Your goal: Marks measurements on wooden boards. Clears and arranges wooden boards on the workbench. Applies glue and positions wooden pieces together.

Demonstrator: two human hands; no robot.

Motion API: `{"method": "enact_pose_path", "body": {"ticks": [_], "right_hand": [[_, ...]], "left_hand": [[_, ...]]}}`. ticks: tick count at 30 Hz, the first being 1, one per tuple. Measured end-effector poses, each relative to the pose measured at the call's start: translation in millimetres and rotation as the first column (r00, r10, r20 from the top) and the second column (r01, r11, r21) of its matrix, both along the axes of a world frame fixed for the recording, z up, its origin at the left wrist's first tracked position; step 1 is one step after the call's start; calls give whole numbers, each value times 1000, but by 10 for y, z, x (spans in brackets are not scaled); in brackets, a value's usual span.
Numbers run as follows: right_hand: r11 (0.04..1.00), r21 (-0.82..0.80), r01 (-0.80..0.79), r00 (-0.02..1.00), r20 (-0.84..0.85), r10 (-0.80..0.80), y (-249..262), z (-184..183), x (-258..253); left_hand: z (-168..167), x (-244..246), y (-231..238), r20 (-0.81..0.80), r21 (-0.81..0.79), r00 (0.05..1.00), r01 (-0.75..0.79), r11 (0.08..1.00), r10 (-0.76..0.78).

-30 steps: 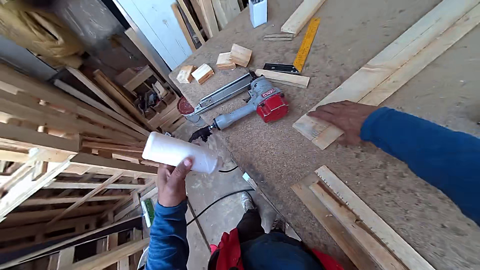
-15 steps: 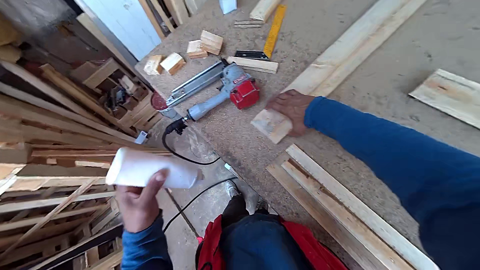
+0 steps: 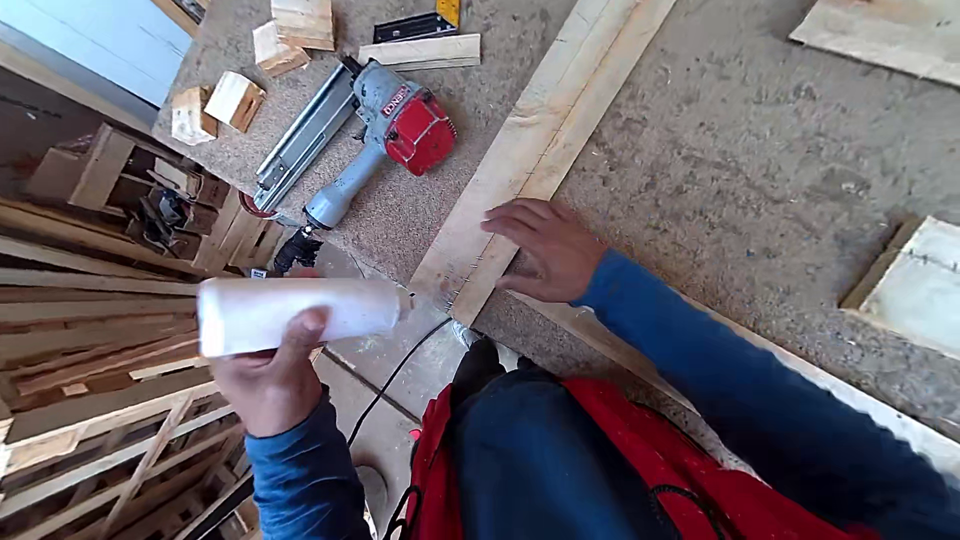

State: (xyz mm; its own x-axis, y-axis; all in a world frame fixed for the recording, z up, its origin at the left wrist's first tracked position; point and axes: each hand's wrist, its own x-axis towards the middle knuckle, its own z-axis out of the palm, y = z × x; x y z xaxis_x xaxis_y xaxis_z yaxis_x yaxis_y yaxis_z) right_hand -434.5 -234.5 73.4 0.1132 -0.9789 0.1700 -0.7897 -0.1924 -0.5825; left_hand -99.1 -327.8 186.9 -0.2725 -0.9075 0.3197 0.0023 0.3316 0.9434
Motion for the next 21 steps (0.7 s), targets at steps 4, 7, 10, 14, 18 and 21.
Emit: {"method": "enact_pose_path", "body": {"ticks": [4, 7, 10, 14, 18, 21], "right_hand": [[946, -31, 323, 945, 68, -321, 927, -163, -133], [897, -16, 442, 897, 0, -442, 1576, -270, -71], [844, -43, 535, 840, -79, -537, 1896, -315, 51], [795, -113, 596, 775, -178, -606, 1838, -340, 137], [768, -137, 625, 736, -223, -639, 1796, -331, 181], [744, -146, 652, 705, -244, -666, 1789, -328, 210]], "left_hand": [[-327, -144, -6, 90, 1, 996, 20, 1000, -20], [-492, -223, -17, 71, 9, 997, 30, 1000, -30], [-603, -351, -61, 32, -14, 996, 82, 997, -82], [-736, -480, -140, 4, -34, 985, 172, 985, -172], [-814, -526, -200, 43, -11, 952, 303, 953, -302], [-832, -497, -278, 67, 48, 892, 444, 895, -446]]}}
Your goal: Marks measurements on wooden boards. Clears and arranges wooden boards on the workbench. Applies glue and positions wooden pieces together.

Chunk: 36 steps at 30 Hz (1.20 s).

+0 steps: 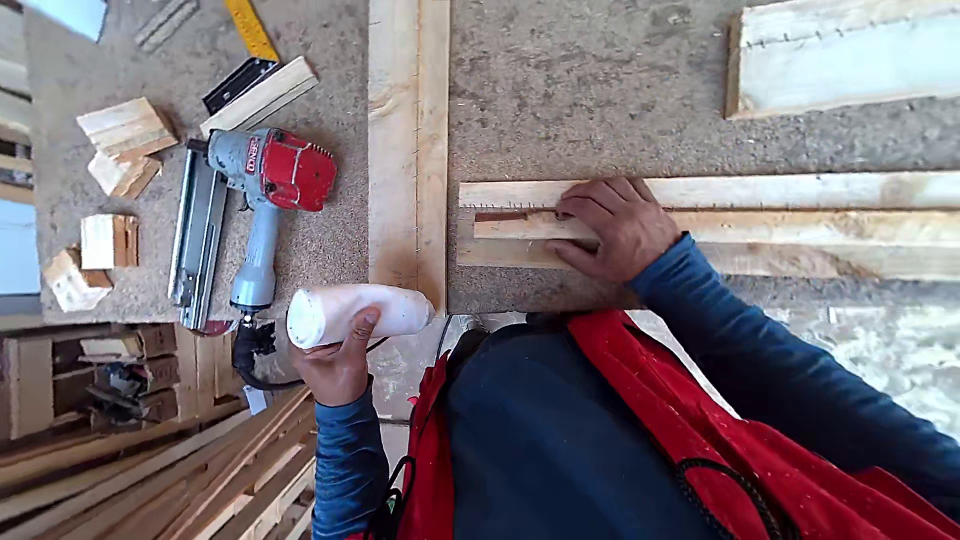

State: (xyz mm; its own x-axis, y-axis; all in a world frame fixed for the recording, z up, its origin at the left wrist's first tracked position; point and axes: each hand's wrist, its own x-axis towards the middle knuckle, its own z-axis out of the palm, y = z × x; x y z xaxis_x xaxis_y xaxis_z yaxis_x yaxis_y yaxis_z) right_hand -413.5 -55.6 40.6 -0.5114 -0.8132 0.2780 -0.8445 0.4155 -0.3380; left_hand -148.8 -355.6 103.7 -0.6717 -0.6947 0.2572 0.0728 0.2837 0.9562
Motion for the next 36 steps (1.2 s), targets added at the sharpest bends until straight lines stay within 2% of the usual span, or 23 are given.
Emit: {"method": "enact_pose_path", "body": {"ticks": [2, 4, 10, 16, 24, 36], "right_hand": [[1000, 7, 31, 999, -16, -31, 1, -4, 8], [998, 14, 54, 998, -19, -54, 1, -5, 23], [990, 8, 142, 989, -28, -142, 14, -50, 35], [980, 12, 197, 980, -34, -196, 17, -59, 44], [975, 36, 220, 976, -6, -220, 7, -40, 35], [974, 20, 227, 974, -21, -226, 1, -55, 10]], "left_hand": [[18, 42, -89, 44, 49, 986, 157, 986, -159], [37, 80, -204, 46, 49, 965, 254, 966, -257], [-3, 36, -424, -53, 48, 954, 297, 954, -295], [-73, -106, -331, -49, 88, 932, 361, 928, -358], [-173, -141, -299, -81, 51, 926, 372, 927, -368], [-177, -145, -249, -131, 5, 957, 262, 965, -259]]}}
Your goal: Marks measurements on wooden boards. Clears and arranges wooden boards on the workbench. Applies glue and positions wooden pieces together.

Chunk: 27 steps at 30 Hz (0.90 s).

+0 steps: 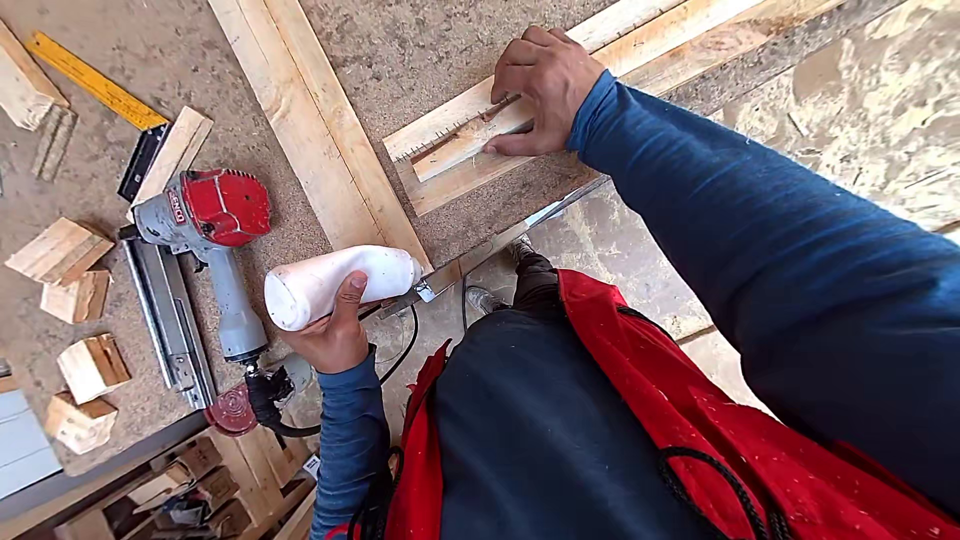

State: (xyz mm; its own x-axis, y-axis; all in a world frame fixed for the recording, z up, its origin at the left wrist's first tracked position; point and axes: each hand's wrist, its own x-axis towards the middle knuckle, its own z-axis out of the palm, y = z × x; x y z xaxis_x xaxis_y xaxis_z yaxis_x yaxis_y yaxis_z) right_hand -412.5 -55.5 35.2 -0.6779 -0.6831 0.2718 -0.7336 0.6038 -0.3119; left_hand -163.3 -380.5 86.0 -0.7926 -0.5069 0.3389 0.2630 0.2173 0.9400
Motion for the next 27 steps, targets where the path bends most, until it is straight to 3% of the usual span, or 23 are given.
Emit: {"method": "enact_pose_path", "body": {"ticks": [5, 9, 12, 15, 17, 20, 23, 27], "right_hand": [[1000, 10, 11, 1000, 15, -11, -4, 21, 19], [1000, 11, 8, 1000, 20, -8, -1, 31, 17], [1000, 14, 5, 1000, 17, -5, 5, 23, 17], [1000, 16, 5, 1000, 20, -6, 9, 15, 11], [1000, 9, 8, 1000, 8, -8, -14, 11, 3], [1000, 19, 22, 1000, 0, -22, 28, 2, -3], [1000, 16, 4, 1000, -1, -4, 1, 0, 5], [1000, 4, 15, 1000, 3, -15, 8, 30, 6]], "left_hand": [[185, 178, -260, 75, -219, 997, 21, 976, -4], [433, 357, -339, 61, -444, 991, -80, 892, 120], [448, 347, -232, -64, -366, 995, -91, 926, 73], [233, 290, -152, 26, -426, 1000, 1, 905, 11], [312, 271, -176, 19, -414, 1000, 9, 910, -1], [432, 292, -160, -116, -405, 993, -41, 913, -6], [178, 286, -182, 41, -487, 997, 70, 871, -58], [461, 209, -131, -42, -390, 992, 95, 916, -121]]}}
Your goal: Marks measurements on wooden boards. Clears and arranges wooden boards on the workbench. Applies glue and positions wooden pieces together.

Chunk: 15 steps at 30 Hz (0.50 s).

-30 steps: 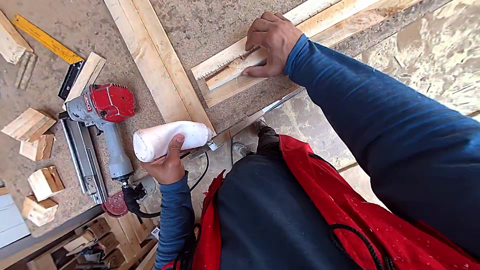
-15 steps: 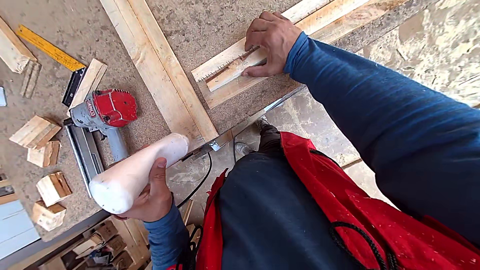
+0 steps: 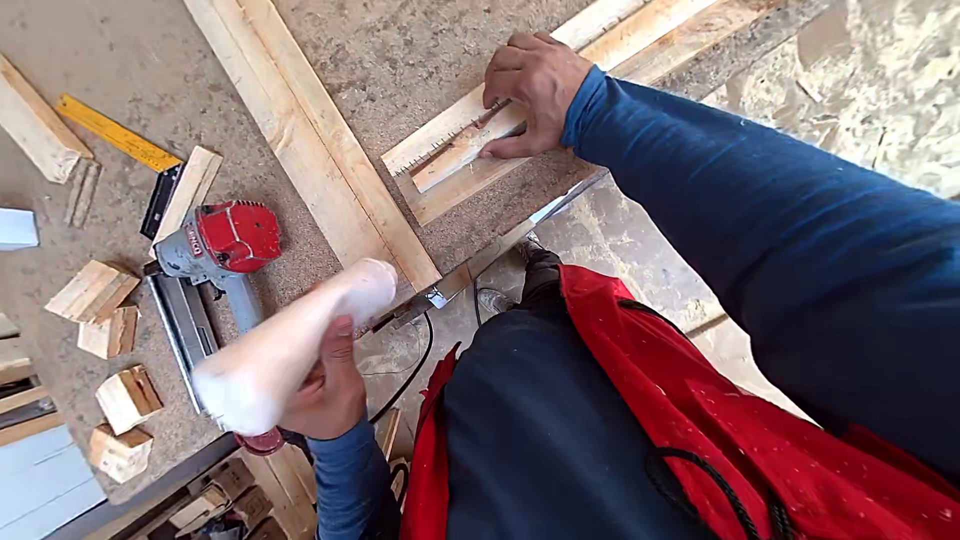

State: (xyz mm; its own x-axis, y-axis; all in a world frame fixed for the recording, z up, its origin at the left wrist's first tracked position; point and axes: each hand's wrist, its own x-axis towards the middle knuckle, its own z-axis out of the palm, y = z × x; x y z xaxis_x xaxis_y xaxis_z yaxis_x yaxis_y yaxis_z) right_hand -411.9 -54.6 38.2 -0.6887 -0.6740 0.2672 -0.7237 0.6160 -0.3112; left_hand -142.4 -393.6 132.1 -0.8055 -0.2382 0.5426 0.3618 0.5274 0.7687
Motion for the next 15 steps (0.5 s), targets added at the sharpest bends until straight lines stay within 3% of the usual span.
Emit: {"method": "enact_pose_path", "body": {"ticks": [3, 6, 15], "right_hand": [[1000, 1, -1, 1000, 7, 1, -5, -7, 13], [1000, -3, -4, 1000, -1, 4, -23, -9, 1], [1000, 1, -2, 1000, 2, 2, -6, -11, -7]], "left_hand": [[37, -133, 45, 25, 105, 997, 67, 992, -70], [-204, -228, 18, 130, 196, 988, 62, 979, -89], [-458, -198, 28, 174, 235, 978, 68, 970, -111]]}}
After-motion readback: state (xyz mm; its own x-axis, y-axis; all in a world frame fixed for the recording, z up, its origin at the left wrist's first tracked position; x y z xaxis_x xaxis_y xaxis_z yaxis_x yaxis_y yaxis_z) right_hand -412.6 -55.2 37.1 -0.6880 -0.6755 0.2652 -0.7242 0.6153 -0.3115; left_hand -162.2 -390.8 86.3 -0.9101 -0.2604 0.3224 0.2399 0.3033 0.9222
